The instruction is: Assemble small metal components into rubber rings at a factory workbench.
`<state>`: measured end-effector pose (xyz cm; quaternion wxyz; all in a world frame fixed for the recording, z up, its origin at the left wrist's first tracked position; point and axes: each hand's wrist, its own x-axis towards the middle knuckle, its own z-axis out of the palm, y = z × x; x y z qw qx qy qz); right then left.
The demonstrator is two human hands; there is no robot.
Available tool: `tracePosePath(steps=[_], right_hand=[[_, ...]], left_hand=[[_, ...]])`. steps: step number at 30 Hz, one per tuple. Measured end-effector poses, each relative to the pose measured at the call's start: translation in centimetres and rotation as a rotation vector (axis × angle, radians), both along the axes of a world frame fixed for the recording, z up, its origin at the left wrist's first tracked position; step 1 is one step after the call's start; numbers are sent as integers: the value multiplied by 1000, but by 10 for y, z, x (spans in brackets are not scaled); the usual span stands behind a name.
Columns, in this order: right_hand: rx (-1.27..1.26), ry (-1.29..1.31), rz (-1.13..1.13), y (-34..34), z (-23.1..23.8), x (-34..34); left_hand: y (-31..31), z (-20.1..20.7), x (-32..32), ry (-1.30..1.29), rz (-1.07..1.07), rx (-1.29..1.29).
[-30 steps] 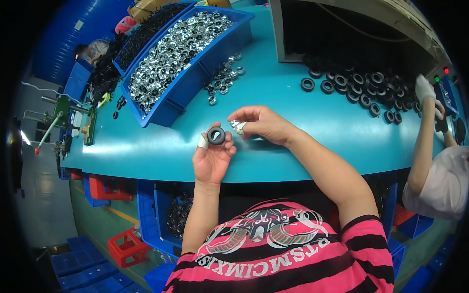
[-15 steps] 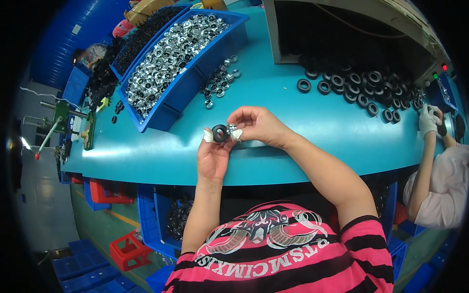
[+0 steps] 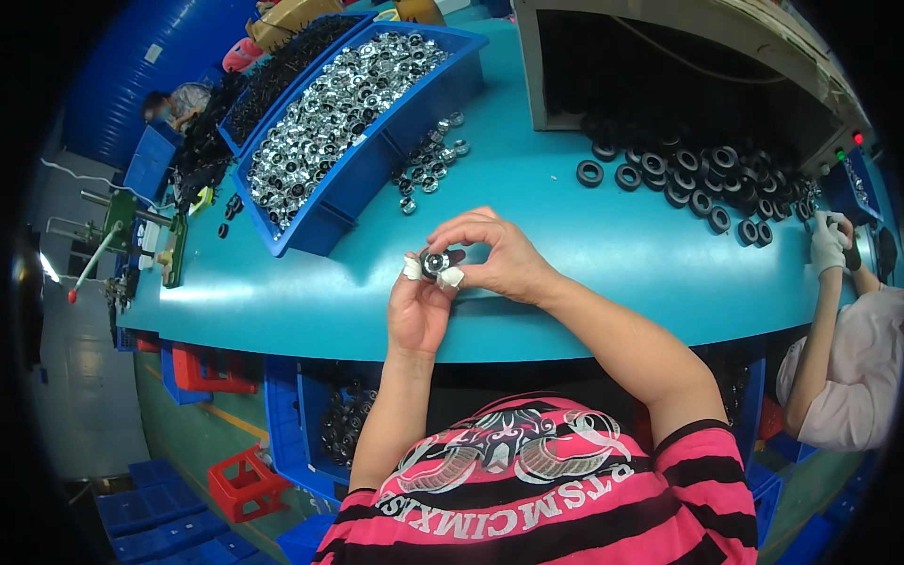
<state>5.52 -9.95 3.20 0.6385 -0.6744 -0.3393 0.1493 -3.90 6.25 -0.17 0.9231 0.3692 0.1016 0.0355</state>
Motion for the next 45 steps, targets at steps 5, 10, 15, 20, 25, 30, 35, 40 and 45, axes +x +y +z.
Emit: tracePosePath(steps=[5, 10, 15, 20, 25, 30, 35, 40, 45], right_hand=[[-53, -46, -25, 1, -5, 0], [-77, -236, -80, 2, -6, -3], [-69, -152, -125, 6, -6, -9], [-113, 16, -68, 6, -5, -10], [-34, 184, -72, 3, -10, -2], [16, 248, -35, 1, -14, 0], [97, 373, -9, -2, -13, 0], [32, 248, -24, -1, -8, -7], [107, 333, -67, 6, -16, -12]], left_hand=[[-9, 9, 0, -2, 22, 44], [-11, 8, -2, -40, 28, 174], [-10, 11, -1, -26, 34, 220], [-9, 6, 1, -54, 90, 261], [-12, 15, 4, -29, 29, 262], [-9, 8, 4, 14, 31, 345], [-12, 3, 6, 15, 116, 386], [-14, 9, 6, 29, 201, 507], [-7, 9, 9, 49, 164, 600]])
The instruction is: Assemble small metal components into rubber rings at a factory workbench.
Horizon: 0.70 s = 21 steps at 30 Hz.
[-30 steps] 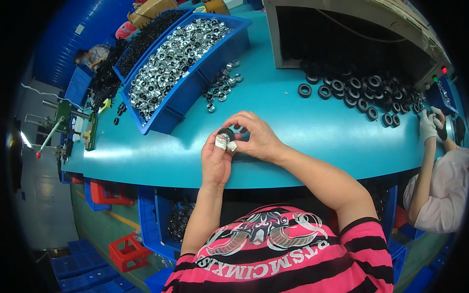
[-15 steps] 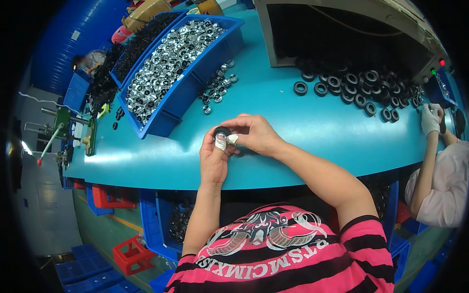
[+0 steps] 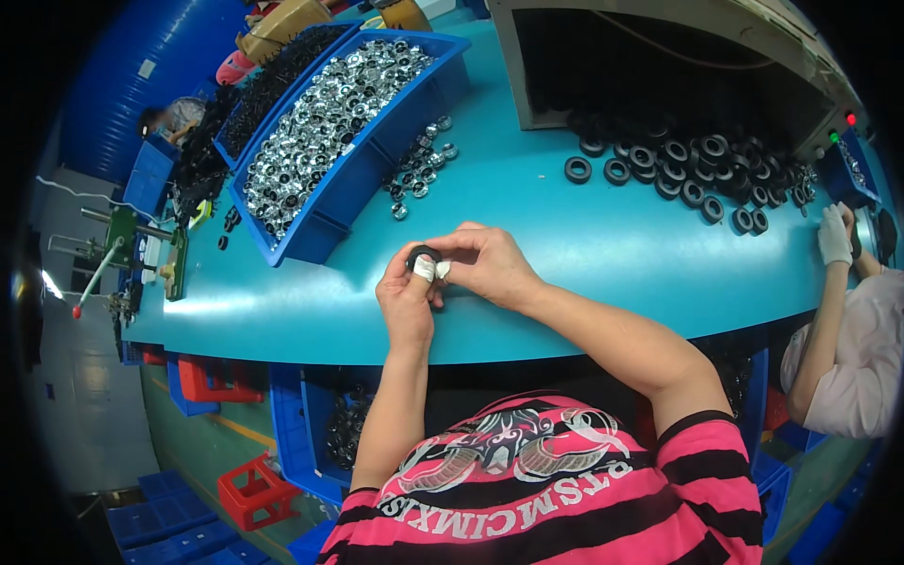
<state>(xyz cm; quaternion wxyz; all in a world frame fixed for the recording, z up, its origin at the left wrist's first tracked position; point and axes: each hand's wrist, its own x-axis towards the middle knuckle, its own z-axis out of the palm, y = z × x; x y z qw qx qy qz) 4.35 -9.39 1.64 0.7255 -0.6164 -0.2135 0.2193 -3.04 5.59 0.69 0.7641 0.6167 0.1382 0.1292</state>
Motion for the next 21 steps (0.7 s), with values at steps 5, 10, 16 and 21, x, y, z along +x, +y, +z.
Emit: tracePosePath(steps=[5, 10, 16, 21], right_hand=[[41, 143, 8, 1, -4, 6], [39, 96, 44, 2, -6, 5], [19, 260, 100, -1, 5, 10], [40, 344, 76, -2, 5, 16]], left_hand=[[1, 5, 3, -4, -61, -66], [8, -1, 2, 6, -35, -46], [7, 3, 5, 78, -114, -18], [1, 12, -1, 20, -186, 112]])
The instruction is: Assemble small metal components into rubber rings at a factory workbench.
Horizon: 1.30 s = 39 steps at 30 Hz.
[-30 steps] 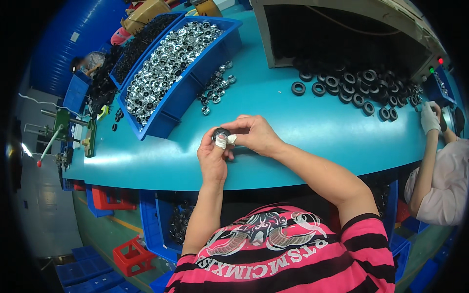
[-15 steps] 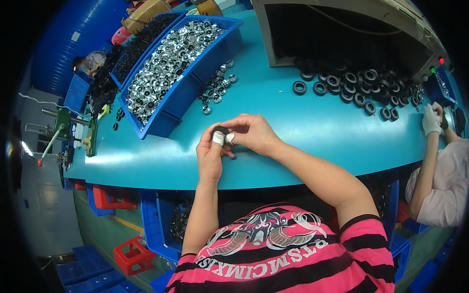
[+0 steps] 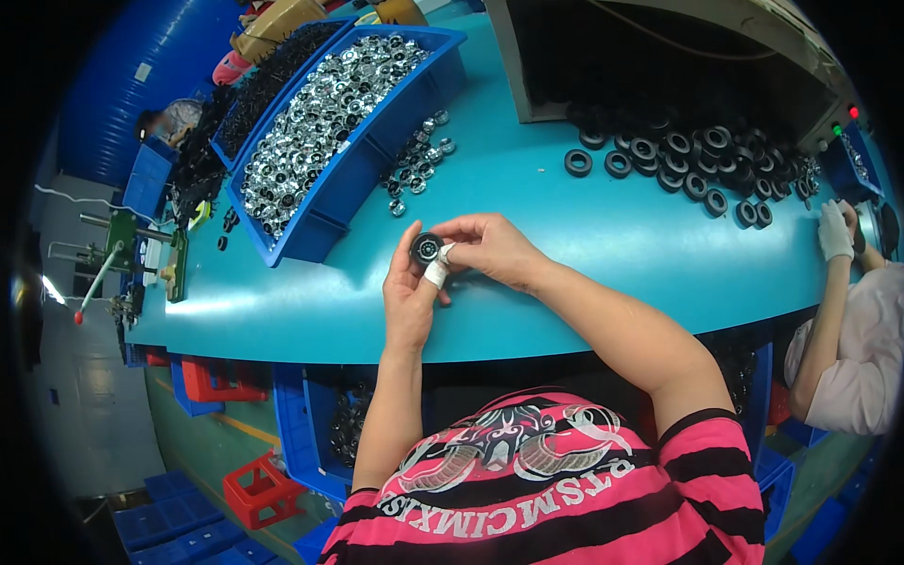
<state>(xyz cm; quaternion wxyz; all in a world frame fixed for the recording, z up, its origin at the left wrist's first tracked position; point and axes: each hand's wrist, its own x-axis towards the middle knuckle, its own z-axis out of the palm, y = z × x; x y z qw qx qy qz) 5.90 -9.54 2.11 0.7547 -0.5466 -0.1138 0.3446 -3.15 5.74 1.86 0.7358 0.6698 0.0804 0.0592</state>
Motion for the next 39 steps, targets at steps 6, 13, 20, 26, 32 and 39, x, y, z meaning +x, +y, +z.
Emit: tracePosePath(steps=[6, 13, 20, 26, 32, 39], right_hand=[[-114, -40, -6, -1, 1, 1], [-246, -226, -107, 7, -24, -2], [-119, -98, 36, -2, -7, 8], [-104, -119, 71, -3, -12, 8], [-165, -110, -12, 1, -8, 2], [-235, -216, -70, 4, -18, -2]], left_hand=[[-8, -8, -3, -9, 7, 219], [-12, -12, -3, -116, 26, 488], [-13, -16, 2, -125, 47, 416], [-14, -17, 3, -140, 40, 384], [-12, -18, 4, -154, 32, 594], [-12, -16, 3, -87, 30, 644]])
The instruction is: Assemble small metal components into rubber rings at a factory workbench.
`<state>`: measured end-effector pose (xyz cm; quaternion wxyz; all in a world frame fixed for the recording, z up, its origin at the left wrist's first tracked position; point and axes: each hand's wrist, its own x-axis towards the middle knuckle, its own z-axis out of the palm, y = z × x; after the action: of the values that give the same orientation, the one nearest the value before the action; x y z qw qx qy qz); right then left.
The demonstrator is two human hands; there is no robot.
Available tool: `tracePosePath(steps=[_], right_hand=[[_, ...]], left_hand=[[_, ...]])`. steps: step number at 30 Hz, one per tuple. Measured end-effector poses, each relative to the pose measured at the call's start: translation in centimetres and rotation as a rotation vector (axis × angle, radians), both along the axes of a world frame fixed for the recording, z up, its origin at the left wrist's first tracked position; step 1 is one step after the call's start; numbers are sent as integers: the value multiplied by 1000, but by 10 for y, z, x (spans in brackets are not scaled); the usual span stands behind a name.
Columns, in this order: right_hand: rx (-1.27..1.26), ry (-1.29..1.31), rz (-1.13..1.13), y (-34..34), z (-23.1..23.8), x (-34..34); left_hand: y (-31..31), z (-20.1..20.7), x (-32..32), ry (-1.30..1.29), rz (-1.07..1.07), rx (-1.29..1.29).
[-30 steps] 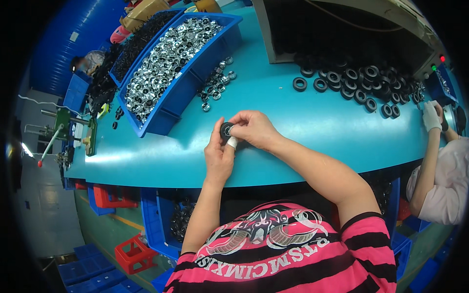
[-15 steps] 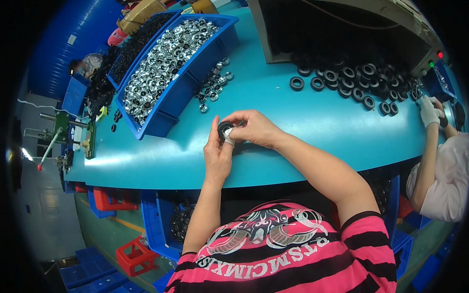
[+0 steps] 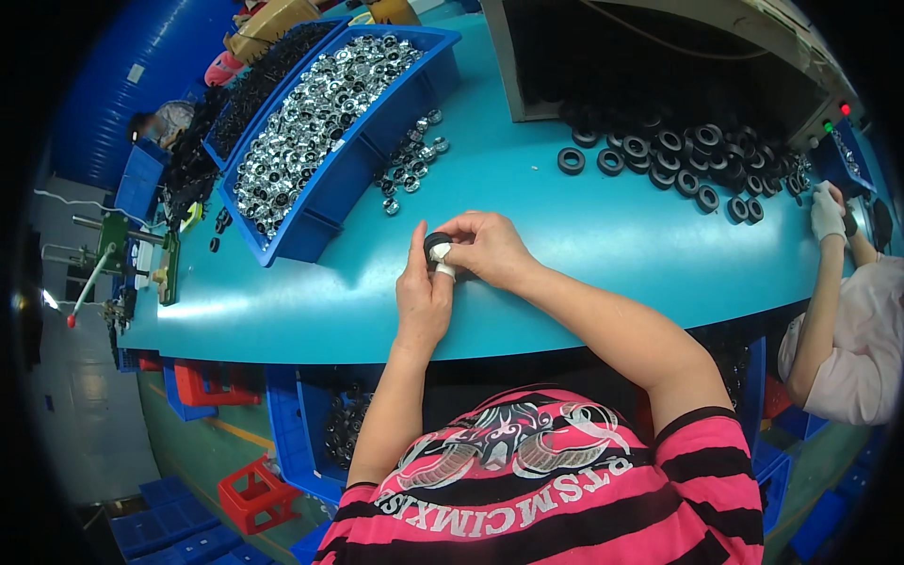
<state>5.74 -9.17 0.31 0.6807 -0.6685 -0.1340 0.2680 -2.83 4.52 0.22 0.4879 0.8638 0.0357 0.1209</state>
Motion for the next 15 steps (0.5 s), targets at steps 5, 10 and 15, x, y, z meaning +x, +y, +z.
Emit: tracePosePath(steps=[5, 10, 15], right_hand=[[165, 194, 171, -7, 11, 11], [263, 337, 175, -16, 11, 16], [248, 316, 128, -12, 5, 16]], left_hand=[[2, -4, -1, -77, -35, -356], [5, 5, -3, 6, -69, -615], [-1, 10, -5, -13, -83, -619]])
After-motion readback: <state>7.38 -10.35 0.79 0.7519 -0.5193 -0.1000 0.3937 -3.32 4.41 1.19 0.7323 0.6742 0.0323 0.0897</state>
